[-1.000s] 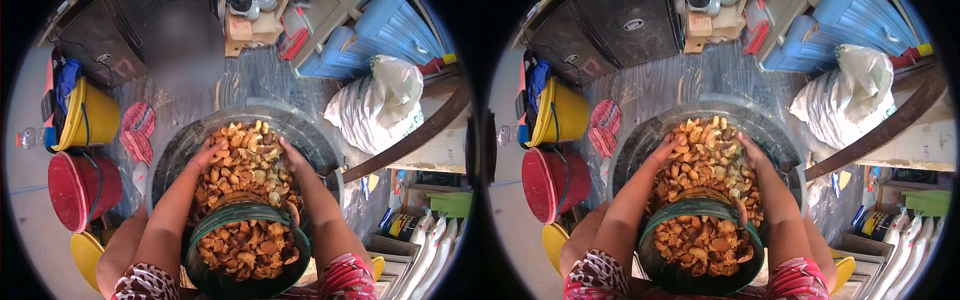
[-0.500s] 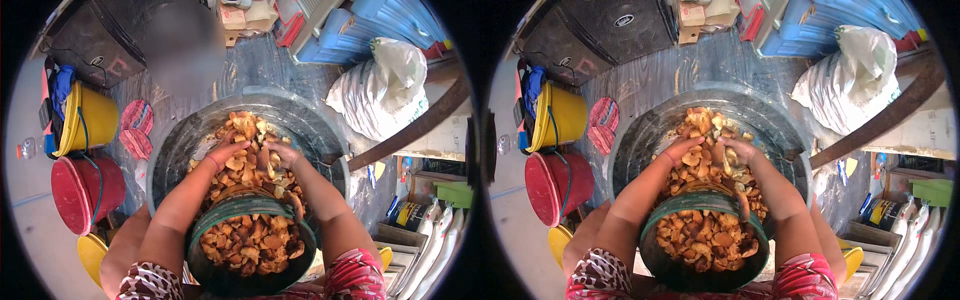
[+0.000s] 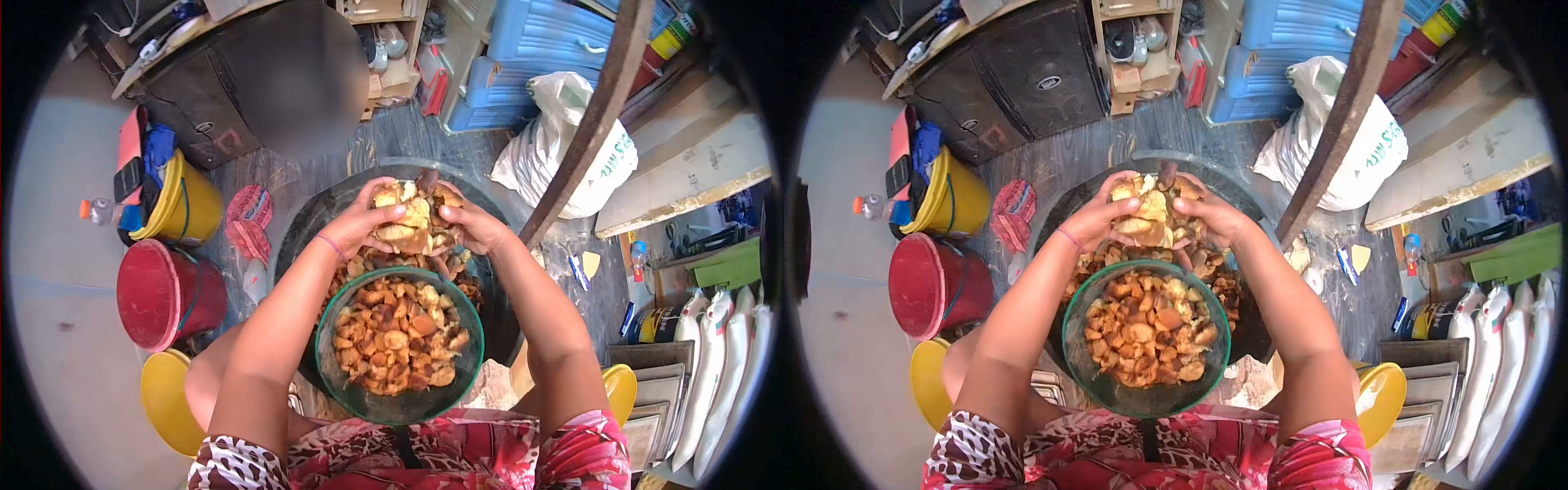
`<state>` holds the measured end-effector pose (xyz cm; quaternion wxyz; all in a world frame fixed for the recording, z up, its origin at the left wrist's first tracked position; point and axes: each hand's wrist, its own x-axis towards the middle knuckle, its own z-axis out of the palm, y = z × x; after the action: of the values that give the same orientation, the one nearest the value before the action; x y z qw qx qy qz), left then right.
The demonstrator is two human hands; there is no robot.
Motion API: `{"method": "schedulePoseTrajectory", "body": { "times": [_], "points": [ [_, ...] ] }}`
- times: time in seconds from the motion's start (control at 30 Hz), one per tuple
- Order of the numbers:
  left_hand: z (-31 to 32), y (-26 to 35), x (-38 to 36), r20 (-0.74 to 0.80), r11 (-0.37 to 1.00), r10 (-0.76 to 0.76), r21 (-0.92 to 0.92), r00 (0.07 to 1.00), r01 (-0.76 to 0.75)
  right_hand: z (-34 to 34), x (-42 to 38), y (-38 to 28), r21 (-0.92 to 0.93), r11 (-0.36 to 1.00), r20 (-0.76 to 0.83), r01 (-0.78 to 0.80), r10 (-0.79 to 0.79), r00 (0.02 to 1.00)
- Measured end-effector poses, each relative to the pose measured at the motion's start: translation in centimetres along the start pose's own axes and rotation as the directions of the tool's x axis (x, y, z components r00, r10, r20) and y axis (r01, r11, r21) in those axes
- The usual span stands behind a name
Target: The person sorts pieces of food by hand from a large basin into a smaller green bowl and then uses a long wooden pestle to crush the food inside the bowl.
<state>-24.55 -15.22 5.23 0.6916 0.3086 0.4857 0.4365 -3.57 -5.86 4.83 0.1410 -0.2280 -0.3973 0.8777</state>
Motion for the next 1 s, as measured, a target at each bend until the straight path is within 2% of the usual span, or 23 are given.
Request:
{"method": "schedulePoseTrajectory", "body": {
  "times": [0.07, 0.13, 0.2, 0.27, 0.33, 0.37, 0.4, 0.47, 0.5, 0.53, 0.57, 0.6, 0.67, 0.7, 0.73, 0.77, 0.8, 0.83, 0.87, 0.93, 0.97, 1.0],
  "points": [
    [1.4, 0.8, -3.0, 0.007, 1.0, 0.02, -0.019, 1.0, -0.02, 2.9, -2.6, -0.7, -0.096, 0.995, 0.007, 0.027, -0.026, 1.0],
    [1.8, 0.4, -5.2, 0.125, 0.985, 0.169, -0.054, 0.978, -0.163, 4.6, -4.6, -0.4, -0.128, 0.99, 0.022, 0.056, -0.053, 0.998],
    [2.0, 0.1, -7.2, 0.175, 0.986, 0.146, -0.104, 0.974, -0.129, 5.3, -6.2, 0.2, -0.284, 0.954, 0.085, 0.099, -0.078, 0.993],
    [1.6, -0.6, -9.3, 0.329, 0.992, 0.12, -0.016, 0.937, -0.121, 6.8, -8.0, 0.9, -0.288, 0.957, 0.107, 0.02, 0.011, 0.994],
    [1.2, -1.6, -10.8, 0.382, 0.988, 0.069, 0.099, 0.922, -0.115, 7.2, -9.1, 1.0, -0.523, 0.849, 0.219, 0.083, 0.04, 0.975],
    [0.9, -1.4, -11.2, 0.417, 0.973, 0.03, 0.196, 0.909, -0.121, 7.8, -10.0, 0.8, -0.465, 0.884, 0.183, -0.039, 0.139, 0.973],
    [0.7, -1.2, -11.5, 0.447, 0.948, -0.013, 0.29, 0.895, -0.131, 7.0, -10.2, 1.5, -0.497, 0.868, 0.179, 0.004, 0.098, 0.979],
    [0.3, -0.7, -11.7, 0.474, 0.936, 0.037, 0.291, 0.88, -0.197, 5.3, -10.3, 1.6, -0.546, 0.824, -0.049, -0.151, 0.149, 0.988],
    [-0.3, -0.5, -11.6, 0.441, 0.937, 0.007, 0.31, 0.898, -0.159, 3.9, -9.9, 2.1, -0.547, 0.824, -0.048, -0.151, 0.149, 0.988],
    [-0.8, -0.4, -11.5, 0.408, 0.938, -0.025, 0.326, 0.913, -0.119, 2.1, -9.3, 2.8, -0.578, 0.805, -0.175, -0.135, 0.039, 0.984],
    [-0.8, 0.1, -11.8, 0.317, 0.949, -0.087, 0.315, 0.945, -0.018, 0.5, -8.7, 3.7, -0.609, 0.783, -0.295, -0.127, -0.076, 0.952],
    [-1.2, -0.2, -11.3, 0.208, 0.948, -0.049, 0.318, 0.977, -0.02, -0.9, -7.9, 5.0, -0.606, 0.785, -0.301, -0.132, -0.072, 0.951],
    [-2.7, -1.2, -9.7, 0.036, 0.971, -0.006, 0.238, 0.999, -0.003, -2.6, -6.6, 7.2, -0.68, 0.674, -0.507, -0.29, -0.147, 0.849],
    [-3.3, -1.9, -8.9, 0.032, 0.972, -0.006, 0.235, 0.999, -0.002, -1.8, -6.4, 7.4, -0.641, 0.69, -0.524, -0.336, -0.073, 0.849],
    [-3.9, -2.6, -8.2, -0.074, 0.977, 0.025, 0.212, 0.997, -0.009, -2.3, -5.6, 8.0, -0.642, 0.689, -0.52, -0.337, -0.068, 0.851],
    [-4.6, -3.3, -7.7, -0.182, 0.982, 0.052, 0.19, 0.982, -0.017, -3.2, -4.4, 9.0, -0.405, 0.862, -0.432, -0.305, 0.114, 0.895],
    [-5.0, -3.8, -7.5, -0.191, 0.982, 0.048, 0.187, 0.98, -0.012, -3.6, -3.5, 9.8, -0.119, 0.945, -0.285, -0.303, 0.26, 0.922],
    [-5.2, -4.4, -7.2, -0.246, 0.99, 0.028, 0.142, 0.969, 0.007, -0.2, -3.5, 8.6, -0.042, 0.988, -0.256, -0.151, 0.135, 0.957],
    [-5.4, -5.1, -7.0, -0.298, 0.995, 0.005, 0.095, 0.955, 0.025, 1.3, -3.6, 7.6, -0.036, 0.987, -0.254, -0.158, 0.144, 0.956],
    [-6.0, -6.4, -6.5, -0.311, 0.996, -0.04, 0.068, 0.95, 0.064, 2.8, -3.3, 5.8, -0.364, 0.93, -0.149, -0.046, -0.01, 0.989],
    [-6.0, -6.9, -6.3, -0.316, 0.996, -0.074, 0.027, 0.946, 0.087, 3.2, -3.4, 5.2, -0.284, 0.959, -0.084, -0.003, -0.022, 0.996],
    [-6.0, -7.4, -5.9, -0.319, 0.994, -0.104, -0.014, 0.942, 0.105, 3.6, -3.6, 4.4, -0.287, 0.958, -0.087, -0.004, -0.022, 0.996]
  ]
}}
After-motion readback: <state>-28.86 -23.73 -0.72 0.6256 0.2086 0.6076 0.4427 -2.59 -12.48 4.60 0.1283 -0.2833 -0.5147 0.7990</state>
